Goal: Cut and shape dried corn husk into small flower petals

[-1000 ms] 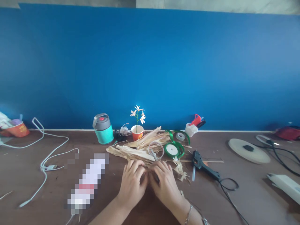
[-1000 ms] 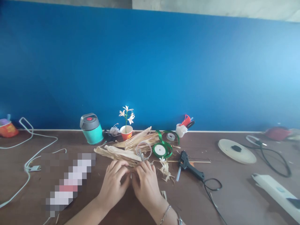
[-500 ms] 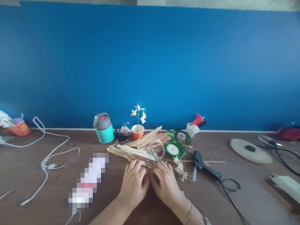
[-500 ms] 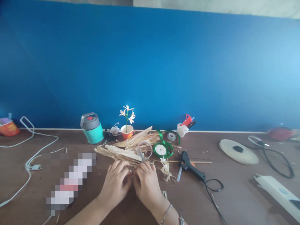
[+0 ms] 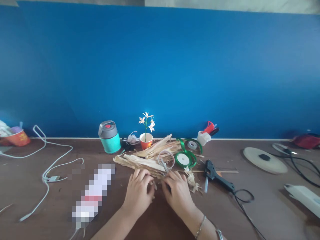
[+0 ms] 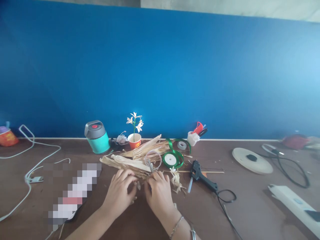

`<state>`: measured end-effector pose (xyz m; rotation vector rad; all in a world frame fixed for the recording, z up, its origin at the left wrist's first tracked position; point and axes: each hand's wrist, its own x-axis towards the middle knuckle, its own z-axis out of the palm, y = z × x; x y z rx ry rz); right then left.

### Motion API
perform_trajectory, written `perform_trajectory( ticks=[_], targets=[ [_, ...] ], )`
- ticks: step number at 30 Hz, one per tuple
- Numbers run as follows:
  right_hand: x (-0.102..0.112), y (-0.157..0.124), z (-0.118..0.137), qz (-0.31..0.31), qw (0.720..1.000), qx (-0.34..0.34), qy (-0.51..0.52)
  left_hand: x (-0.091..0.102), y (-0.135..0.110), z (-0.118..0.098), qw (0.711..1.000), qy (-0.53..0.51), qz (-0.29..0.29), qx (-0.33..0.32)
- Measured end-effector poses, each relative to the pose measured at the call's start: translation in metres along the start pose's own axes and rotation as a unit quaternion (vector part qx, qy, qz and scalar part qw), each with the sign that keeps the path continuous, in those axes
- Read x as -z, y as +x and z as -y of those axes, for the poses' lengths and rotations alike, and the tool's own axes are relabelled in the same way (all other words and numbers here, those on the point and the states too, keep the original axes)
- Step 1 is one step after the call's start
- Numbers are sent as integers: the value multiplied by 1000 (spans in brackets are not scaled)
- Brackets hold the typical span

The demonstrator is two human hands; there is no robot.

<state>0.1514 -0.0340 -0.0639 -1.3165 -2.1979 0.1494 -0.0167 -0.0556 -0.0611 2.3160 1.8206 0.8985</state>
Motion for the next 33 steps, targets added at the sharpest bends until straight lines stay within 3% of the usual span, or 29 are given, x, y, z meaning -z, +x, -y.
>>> perform_trajectory(
  ticks=[6, 16, 26, 29, 33],
  targets=[
    [-2, -2, 1, 29, 999, -25, -10, -3, -2, -5, 998, -14, 61, -15],
    [-1, -2, 3, 18, 1000, 9, -2, -5, 0, -1, 999, -1, 18, -40],
    [-4, -2, 3, 9, 1000, 9, 1, -16, -2, -5, 998, 34, 28, -45],
    [-2, -2, 4, 11, 1000, 2, 22, -14, 1, -3, 999, -16, 3, -33],
    [2, -1, 6, 0, 995, 1, 98, -6, 5, -1, 981, -183, -62, 32]
  ],
)
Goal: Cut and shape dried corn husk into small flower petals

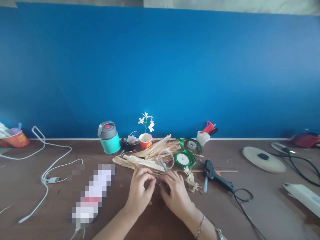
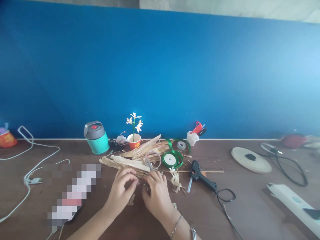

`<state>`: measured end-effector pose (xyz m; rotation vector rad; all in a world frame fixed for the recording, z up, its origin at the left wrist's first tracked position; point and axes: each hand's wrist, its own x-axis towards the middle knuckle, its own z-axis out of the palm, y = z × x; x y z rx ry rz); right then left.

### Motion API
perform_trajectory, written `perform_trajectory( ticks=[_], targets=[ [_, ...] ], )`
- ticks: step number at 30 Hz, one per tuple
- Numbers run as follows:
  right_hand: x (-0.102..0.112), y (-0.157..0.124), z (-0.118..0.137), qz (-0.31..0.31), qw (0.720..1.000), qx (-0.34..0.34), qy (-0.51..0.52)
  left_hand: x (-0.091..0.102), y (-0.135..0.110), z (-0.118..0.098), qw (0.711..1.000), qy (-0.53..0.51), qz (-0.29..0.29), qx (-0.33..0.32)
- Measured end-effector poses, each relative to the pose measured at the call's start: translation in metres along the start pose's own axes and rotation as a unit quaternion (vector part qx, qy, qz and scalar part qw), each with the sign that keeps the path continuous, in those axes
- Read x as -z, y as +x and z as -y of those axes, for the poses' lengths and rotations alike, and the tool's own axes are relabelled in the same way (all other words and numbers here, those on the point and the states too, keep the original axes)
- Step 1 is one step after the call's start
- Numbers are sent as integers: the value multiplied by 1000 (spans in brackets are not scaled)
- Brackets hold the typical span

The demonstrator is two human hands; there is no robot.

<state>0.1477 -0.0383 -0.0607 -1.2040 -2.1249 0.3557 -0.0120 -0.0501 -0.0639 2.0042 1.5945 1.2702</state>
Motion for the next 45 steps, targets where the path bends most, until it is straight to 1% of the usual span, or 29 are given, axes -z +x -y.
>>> perform_trajectory(
  ticks=[3, 5, 7, 9, 13, 15, 17, 19, 22, 24, 27, 29, 32, 35, 37, 40, 45],
  targets=[
    [2, 2, 2, -9, 995, 17, 100, 5, 2, -2, 994, -101, -8, 40],
    [3, 3, 3, -7, 986, 16, 166, 6, 2, -2, 990, -133, -5, 52],
    [4, 4, 4, -1, 978, 6, 209, 6, 2, -2, 987, -148, -3, 57],
    [5, 5, 5, 7, 973, -3, 232, 5, 1, -2, 985, -161, -2, 67],
    [4, 5, 5, 16, 970, -3, 244, 4, 1, -4, 978, -186, 9, 91],
    [3, 4, 3, 21, 967, -7, 256, 4, 1, -5, 978, -188, 13, 90],
    [2, 4, 1, 30, 960, -19, 278, 6, 0, -6, 982, -176, 1, 62],
    [3, 4, 0, 46, 949, -35, 310, 8, -1, -6, 990, -143, -15, 3],
    [7, 4, 0, 63, 934, -49, 349, 9, -4, -6, 993, -68, -11, -92],
    [8, 4, 1, 67, 930, -53, 357, 10, -5, -7, 991, -20, -9, -129],
    [9, 4, 1, 69, 935, -58, 342, 12, -6, -9, 987, 29, -24, -155],
    [9, 3, 0, 53, 950, -54, 304, 12, -6, -9, 986, 49, -31, -159],
    [8, 1, 0, 11, 978, -11, 206, 12, -5, -9, 985, 66, -31, -155],
    [8, 0, 2, -19, 994, 25, 101, 9, -6, -8, 987, 75, -22, -143],
    [7, 0, 3, -32, 998, 35, 47, 8, -6, -8, 988, 77, -16, -133],
    [6, 0, 5, -39, 998, 49, 1, 7, -6, -8, 988, 83, -9, -128],
    [8, 1, 6, -33, 997, 65, -5, 7, -5, -9, 989, 90, 3, -121]
  ],
)
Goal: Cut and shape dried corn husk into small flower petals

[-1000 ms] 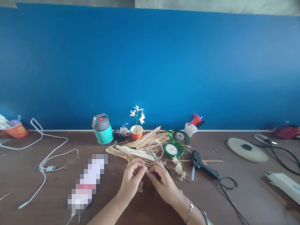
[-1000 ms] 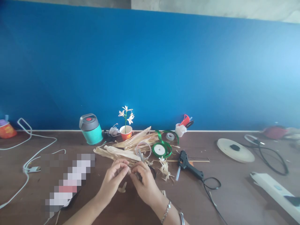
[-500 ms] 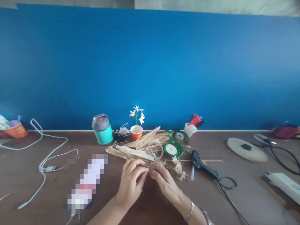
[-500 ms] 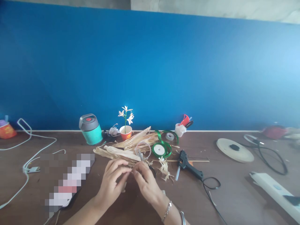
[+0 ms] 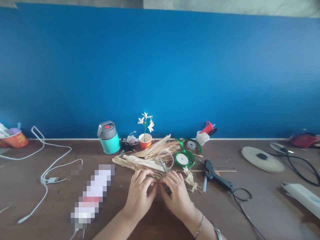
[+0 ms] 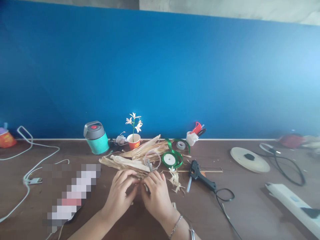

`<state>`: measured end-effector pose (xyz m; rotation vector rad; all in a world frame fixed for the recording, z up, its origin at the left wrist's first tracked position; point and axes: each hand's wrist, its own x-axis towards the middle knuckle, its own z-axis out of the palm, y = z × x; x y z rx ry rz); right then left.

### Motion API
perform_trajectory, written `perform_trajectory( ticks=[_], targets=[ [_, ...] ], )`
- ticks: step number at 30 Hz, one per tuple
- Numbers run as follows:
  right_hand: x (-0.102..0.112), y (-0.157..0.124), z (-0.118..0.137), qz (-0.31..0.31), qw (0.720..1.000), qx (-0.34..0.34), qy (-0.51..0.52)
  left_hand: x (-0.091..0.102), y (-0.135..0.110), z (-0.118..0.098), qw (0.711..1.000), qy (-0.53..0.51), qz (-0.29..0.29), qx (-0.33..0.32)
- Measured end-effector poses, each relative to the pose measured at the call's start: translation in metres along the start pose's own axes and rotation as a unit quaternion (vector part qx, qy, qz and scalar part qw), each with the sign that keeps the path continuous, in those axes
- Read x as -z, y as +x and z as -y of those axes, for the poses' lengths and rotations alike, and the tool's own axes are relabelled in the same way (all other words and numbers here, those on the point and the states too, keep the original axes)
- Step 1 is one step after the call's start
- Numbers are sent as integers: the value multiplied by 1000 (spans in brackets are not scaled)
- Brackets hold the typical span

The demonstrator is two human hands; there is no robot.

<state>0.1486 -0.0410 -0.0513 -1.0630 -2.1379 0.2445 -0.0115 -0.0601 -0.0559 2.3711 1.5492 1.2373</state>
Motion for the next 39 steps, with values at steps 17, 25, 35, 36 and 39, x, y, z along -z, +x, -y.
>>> perform_trajectory(
  ticks=[17, 25, 35, 36, 39],
  targets=[
    [-10, -1, 0, -57, 998, 19, -12, -9, -4, -3, 998, 48, -26, 25],
    [-11, -1, 2, -86, 996, 17, -34, -9, -4, -7, 995, 64, -38, 59],
    [-12, -2, -7, -104, 992, -45, -46, -4, -2, 4, 989, 93, -60, 103],
    [-12, -2, -8, -92, 994, -48, -38, -3, -1, 4, 992, 80, -53, 88],
    [-10, -2, -8, -51, 997, -47, -17, -3, -1, 3, 997, 51, -28, 48]
  ],
)
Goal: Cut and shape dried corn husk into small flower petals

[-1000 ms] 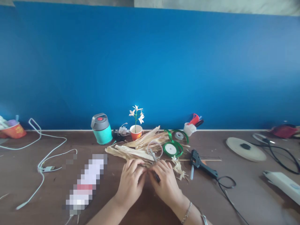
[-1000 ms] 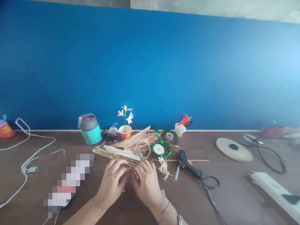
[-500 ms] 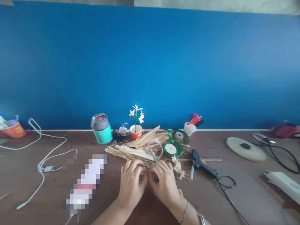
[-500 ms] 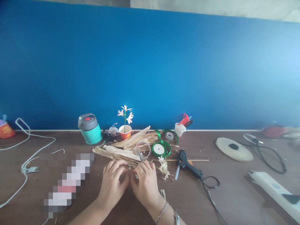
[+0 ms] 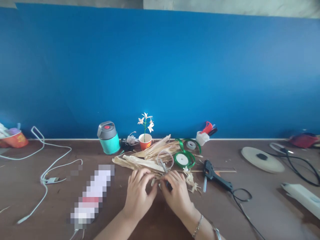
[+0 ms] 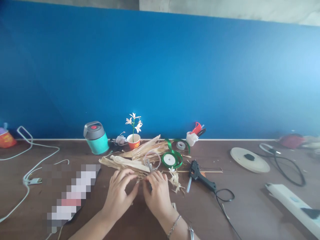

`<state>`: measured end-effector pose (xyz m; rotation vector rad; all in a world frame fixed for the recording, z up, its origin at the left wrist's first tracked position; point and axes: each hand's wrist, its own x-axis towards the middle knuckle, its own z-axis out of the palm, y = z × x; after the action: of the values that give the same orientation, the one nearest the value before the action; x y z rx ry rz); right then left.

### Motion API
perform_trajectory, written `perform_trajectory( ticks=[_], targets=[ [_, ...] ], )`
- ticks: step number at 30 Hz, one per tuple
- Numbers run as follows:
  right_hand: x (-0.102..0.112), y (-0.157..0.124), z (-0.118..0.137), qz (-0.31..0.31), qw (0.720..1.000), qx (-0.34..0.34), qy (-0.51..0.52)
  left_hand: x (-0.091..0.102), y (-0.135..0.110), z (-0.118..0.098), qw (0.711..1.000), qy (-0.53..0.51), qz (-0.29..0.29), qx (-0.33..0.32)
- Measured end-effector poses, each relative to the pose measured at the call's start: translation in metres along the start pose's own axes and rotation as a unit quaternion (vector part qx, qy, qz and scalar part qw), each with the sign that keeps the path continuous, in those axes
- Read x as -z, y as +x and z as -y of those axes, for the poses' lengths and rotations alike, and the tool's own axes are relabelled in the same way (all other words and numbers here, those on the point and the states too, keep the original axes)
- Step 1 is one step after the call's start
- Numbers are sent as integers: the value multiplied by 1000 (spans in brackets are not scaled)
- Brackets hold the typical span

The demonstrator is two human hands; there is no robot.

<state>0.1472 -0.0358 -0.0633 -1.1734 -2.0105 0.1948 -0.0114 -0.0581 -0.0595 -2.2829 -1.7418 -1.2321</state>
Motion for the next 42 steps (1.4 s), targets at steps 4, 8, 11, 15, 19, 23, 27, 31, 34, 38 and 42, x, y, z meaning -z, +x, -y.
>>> perform_trajectory(
  ticks=[4, 8, 11, 15, 19, 23, 27, 31, 34, 38, 42],
  targets=[
    [1, 1, 4, 26, 1000, 6, 6, -3, -1, -1, 999, -8, -10, -29],
    [-1, 1, 6, 16, 1000, 17, -3, -5, -4, -1, 999, -3, -11, -37],
    [-5, 0, 8, -10, 999, 20, -29, -6, -5, -5, 999, 23, -15, -28],
    [-5, 1, 8, -38, 996, 5, -80, -4, -2, -4, 998, 60, -21, 4],
    [2, 3, 1, -43, 996, 3, -81, 1, 3, 8, 997, 63, -15, 47],
    [7, 5, -5, -29, 998, 5, -61, 1, 4, 14, 998, 19, 41, 36],
    [7, 4, -7, 15, 998, 17, -65, 0, 3, 13, 996, -26, 84, 16],
    [5, 1, -8, 50, 994, 37, -92, 0, 6, 18, 994, -65, 78, 37],
    [5, -1, -7, 68, 991, 49, -104, -1, 8, 23, 992, -91, 62, 67],
    [5, -1, -1, 93, 991, 70, -60, -2, 8, 26, 987, -121, 62, 91],
    [6, 0, 3, 82, 993, 81, -16, -2, 8, 26, 983, -132, 57, 116]
  ],
)
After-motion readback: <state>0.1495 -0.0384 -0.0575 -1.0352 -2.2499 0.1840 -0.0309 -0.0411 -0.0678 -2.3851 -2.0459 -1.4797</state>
